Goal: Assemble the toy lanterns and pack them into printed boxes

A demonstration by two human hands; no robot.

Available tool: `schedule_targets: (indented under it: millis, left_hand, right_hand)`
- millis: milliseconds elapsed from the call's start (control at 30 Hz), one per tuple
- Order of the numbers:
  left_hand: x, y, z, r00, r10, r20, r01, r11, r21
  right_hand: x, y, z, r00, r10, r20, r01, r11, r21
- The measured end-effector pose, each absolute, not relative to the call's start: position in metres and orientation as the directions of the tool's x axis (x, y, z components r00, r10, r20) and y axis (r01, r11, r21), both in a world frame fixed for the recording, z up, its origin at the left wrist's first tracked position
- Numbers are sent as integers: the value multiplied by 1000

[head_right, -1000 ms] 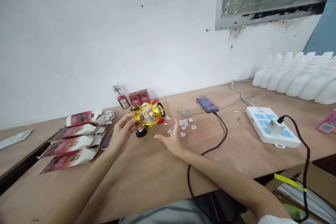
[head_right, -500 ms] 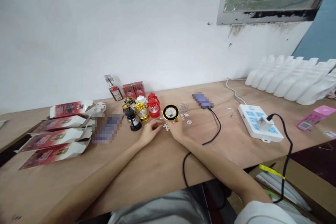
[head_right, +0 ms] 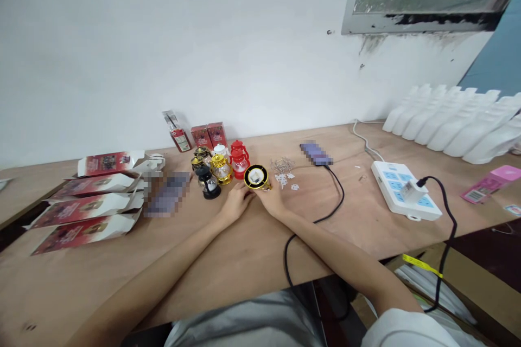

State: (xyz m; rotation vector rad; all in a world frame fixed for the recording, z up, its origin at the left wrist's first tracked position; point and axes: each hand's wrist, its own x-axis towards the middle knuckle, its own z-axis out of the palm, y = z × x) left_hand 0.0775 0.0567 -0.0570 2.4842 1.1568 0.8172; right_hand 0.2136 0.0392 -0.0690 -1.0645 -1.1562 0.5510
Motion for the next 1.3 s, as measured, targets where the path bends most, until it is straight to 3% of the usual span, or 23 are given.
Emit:
schedule_targets:
  millis: [267,567,833,1000,1300]
  left_hand:
    - [73,62,-64,492,755,433,599,-655,461]
    - [53,50,-64,361,772,524,551,-629,548]
    - [16,22,-52,149,820,552,516,-541,664]
    - [19,13,-42,38,806,591,359,-562,745]
    - [23,5,-33,25,777,628,170,-623,764]
  right_hand:
    - [209,29,-65,194,825,531,193,498,-845]
    - [208,22,-57,112,830,547,259,507,-822]
    - [193,17,-66,65,922,382,142,370,-918]
    - [182,11,-69,-88,947,308,75,314,-946]
    - [183,10,-62,-171,954,248,38,258,-965]
